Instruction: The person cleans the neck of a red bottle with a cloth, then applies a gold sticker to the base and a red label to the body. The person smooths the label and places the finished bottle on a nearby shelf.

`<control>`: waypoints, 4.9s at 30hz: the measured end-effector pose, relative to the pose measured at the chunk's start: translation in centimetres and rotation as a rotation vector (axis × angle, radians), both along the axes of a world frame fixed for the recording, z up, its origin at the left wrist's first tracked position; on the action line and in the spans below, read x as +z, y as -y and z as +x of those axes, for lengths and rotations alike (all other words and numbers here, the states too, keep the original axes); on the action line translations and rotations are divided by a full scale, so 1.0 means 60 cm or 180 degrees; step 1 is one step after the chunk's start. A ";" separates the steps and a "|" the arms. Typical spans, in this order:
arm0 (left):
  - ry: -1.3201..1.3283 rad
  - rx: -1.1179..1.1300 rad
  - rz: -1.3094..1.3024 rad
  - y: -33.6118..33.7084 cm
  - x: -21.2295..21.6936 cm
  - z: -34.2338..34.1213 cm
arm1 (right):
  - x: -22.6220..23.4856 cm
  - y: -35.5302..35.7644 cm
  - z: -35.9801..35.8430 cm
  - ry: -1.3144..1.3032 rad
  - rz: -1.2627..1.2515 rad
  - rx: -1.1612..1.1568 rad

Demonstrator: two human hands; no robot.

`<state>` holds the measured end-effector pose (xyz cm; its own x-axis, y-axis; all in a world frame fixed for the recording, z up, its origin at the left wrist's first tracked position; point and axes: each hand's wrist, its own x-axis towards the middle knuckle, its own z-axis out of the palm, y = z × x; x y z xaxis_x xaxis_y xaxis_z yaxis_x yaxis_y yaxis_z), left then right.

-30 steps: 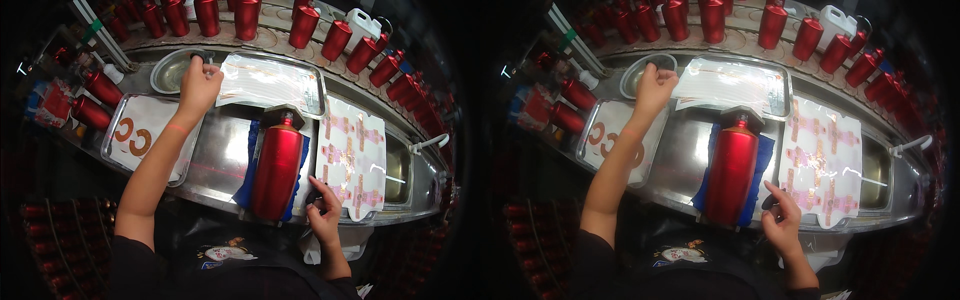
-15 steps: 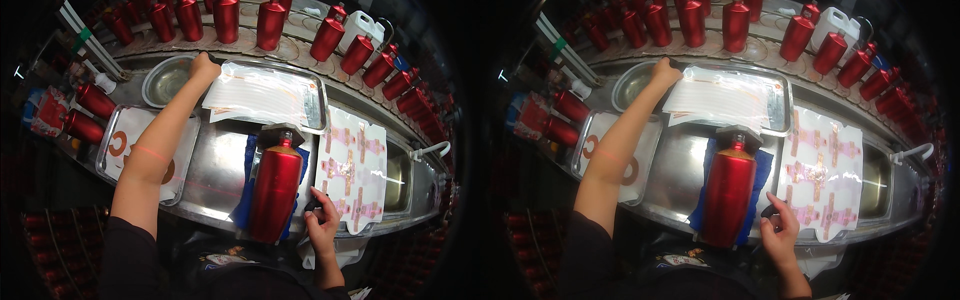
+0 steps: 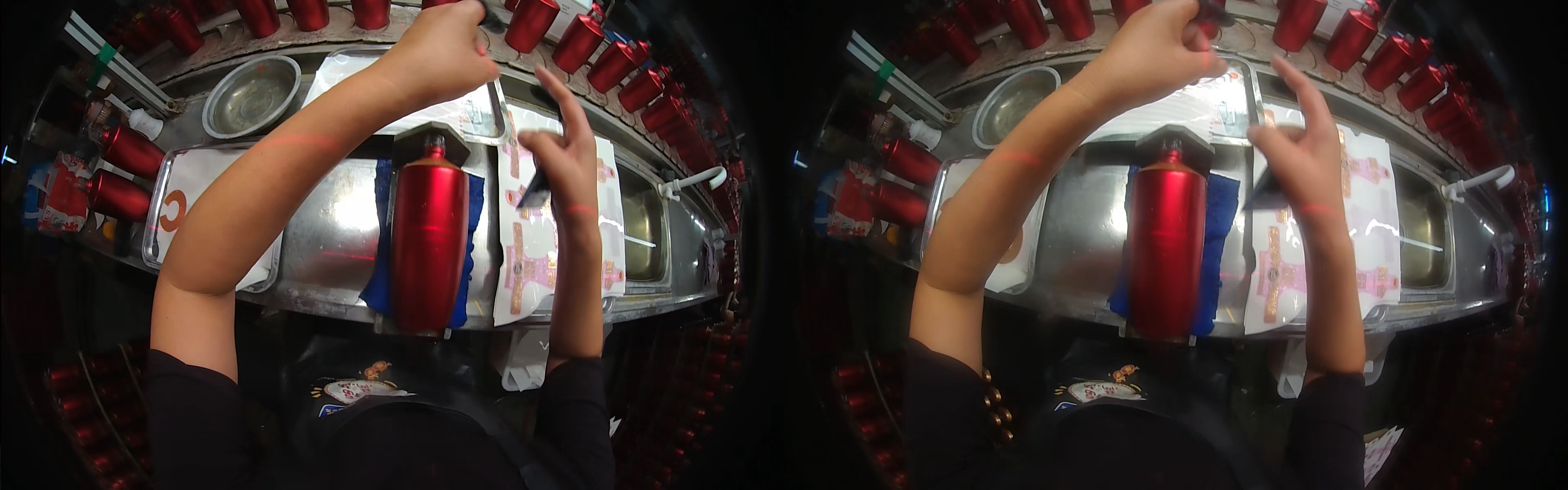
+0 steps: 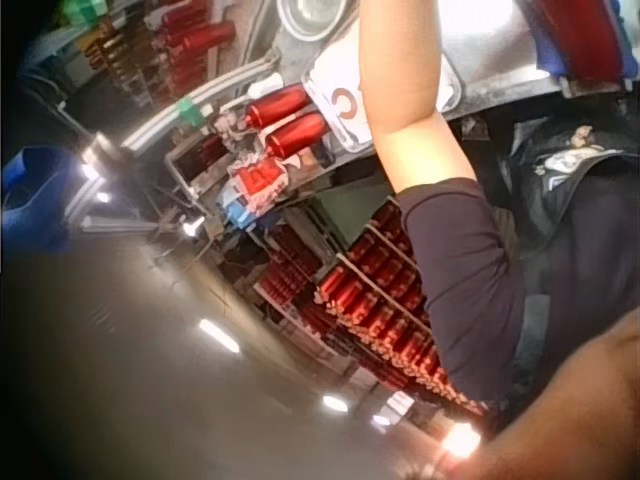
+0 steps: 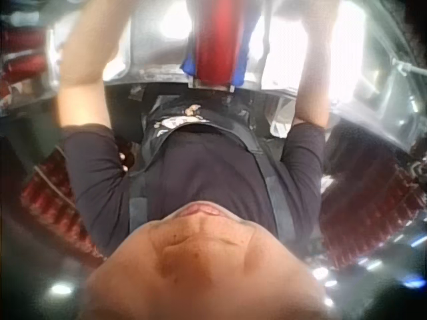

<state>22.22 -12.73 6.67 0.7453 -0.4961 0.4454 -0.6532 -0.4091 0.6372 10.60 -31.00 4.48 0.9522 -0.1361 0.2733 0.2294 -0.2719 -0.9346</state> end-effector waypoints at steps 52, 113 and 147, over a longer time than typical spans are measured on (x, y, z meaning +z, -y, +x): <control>-0.1830 0.0116 -0.2127 -0.100 -0.234 -0.425 | -0.068 -0.042 -0.300 -0.1514 0.0653 0.0405; -0.2529 -0.0037 -0.3021 -0.099 -0.240 -0.433 | -0.084 -0.045 -0.296 -0.1551 0.0902 0.0241; 0.0292 0.0829 0.0177 -0.130 -0.256 -0.485 | -0.109 -0.030 -0.289 -0.1424 0.0761 0.0283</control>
